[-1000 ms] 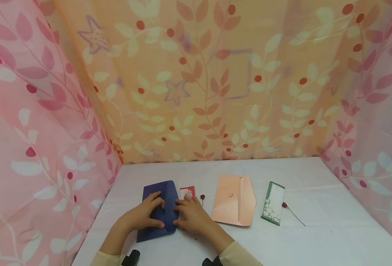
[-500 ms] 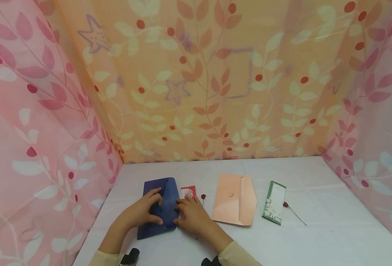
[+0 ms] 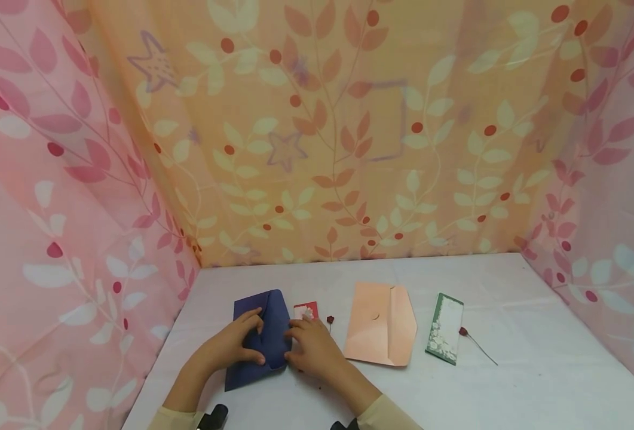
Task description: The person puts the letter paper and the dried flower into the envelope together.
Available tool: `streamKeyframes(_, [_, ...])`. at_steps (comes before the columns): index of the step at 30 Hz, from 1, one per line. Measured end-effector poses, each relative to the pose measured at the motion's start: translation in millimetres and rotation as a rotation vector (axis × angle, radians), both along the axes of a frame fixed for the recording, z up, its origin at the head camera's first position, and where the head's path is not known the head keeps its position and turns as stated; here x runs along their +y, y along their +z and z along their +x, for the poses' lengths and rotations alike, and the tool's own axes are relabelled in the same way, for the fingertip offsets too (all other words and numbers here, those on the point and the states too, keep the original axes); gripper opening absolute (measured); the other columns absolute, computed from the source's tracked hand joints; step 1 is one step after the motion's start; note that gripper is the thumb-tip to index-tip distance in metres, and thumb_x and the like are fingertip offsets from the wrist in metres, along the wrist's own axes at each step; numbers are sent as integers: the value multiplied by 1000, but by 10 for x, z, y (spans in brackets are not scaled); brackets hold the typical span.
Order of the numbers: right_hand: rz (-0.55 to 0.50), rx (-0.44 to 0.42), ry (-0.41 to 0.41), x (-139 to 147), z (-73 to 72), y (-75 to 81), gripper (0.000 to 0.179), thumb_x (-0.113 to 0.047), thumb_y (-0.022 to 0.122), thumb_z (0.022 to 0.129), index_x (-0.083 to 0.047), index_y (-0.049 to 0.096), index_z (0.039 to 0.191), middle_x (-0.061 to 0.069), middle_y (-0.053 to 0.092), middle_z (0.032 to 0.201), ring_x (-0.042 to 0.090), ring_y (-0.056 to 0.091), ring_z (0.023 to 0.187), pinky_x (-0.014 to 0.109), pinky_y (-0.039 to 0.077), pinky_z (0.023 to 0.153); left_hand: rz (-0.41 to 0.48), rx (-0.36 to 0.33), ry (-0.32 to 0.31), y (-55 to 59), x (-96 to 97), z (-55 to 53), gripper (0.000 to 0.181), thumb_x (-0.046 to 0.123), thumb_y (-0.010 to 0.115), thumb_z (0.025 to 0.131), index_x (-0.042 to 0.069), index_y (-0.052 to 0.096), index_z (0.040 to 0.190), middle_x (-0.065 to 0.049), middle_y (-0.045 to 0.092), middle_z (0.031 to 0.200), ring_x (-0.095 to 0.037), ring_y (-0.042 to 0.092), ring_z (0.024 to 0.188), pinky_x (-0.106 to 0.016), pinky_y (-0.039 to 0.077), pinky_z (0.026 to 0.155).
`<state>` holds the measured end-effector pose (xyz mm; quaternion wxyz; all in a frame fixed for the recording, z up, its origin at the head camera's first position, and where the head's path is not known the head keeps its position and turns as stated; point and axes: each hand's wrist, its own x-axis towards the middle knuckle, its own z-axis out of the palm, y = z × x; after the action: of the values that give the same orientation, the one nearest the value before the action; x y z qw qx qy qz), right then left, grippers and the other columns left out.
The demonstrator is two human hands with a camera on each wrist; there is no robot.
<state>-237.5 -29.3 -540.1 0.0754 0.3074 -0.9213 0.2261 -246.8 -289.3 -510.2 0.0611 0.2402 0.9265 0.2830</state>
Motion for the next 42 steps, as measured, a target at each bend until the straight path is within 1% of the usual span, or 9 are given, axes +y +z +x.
streamKeyframes(8, [-30,38,-87,163,77,50,36,-32,78,87,-17,73,120,4,67,135,26,59,129,49,45,108,-20,-12,7,12,13,-5,56,49,89,73,23,51,105,-20,38,161,-45,45,140,-61,42,108])
streamKeyframes(14, [-52,27,-176,277,134,40,38,-32,80,85,-16,73,118,3,70,127,27,61,121,49,49,103,-13,-23,1,7,19,1,55,47,90,74,24,51,104,-20,37,161,-46,43,142,-62,41,109])
streamKeyframes(19, [-27,-1,-258,340,152,70,46,-36,84,81,-14,74,120,5,72,117,27,62,107,47,51,92,-18,-21,-5,3,15,2,54,47,90,74,24,51,104,-20,38,161,-46,41,143,-63,40,110])
streamKeyframes(24, [2,-31,-335,373,143,80,52,-42,87,75,-12,74,116,7,73,105,26,61,92,43,47,78,-20,-34,-7,17,25,4,54,47,90,74,23,51,104,-19,37,162,-47,38,145,-64,38,112])
streamKeyframes(29, [-1,-71,-386,380,143,63,60,-46,88,73,-9,74,117,9,72,104,25,57,88,39,42,73,-25,-37,-10,42,27,7,53,47,90,74,23,52,103,-20,37,162,-48,37,146,-65,37,112])
streamKeyframes(31, [0,-73,-399,376,153,71,59,-48,88,72,-8,74,112,9,70,99,24,54,84,39,40,72,-26,-31,-12,54,26,9,53,46,90,74,24,51,103,-20,37,161,-48,36,146,-65,37,112])
streamKeyframes(35, [2,-79,-428,352,188,92,49,-52,88,70,-9,70,87,5,59,80,23,48,75,39,36,68,-23,-29,-15,70,30,12,54,45,91,73,24,51,102,-20,37,161,-48,34,147,-65,37,112])
streamKeyframes(37, [15,-94,-448,327,212,93,50,-55,88,69,-11,66,79,3,54,73,22,46,72,40,35,67,-17,-37,-15,72,36,16,54,44,91,73,24,51,102,-20,37,162,-49,33,148,-66,35,113])
streamKeyframes(42, [49,-142,-497,238,273,60,59,-61,89,66,-7,69,84,1,48,66,23,44,67,42,33,67,-16,-50,-22,55,52,30,55,45,92,71,24,52,102,-21,37,162,-51,31,148,-67,31,114])
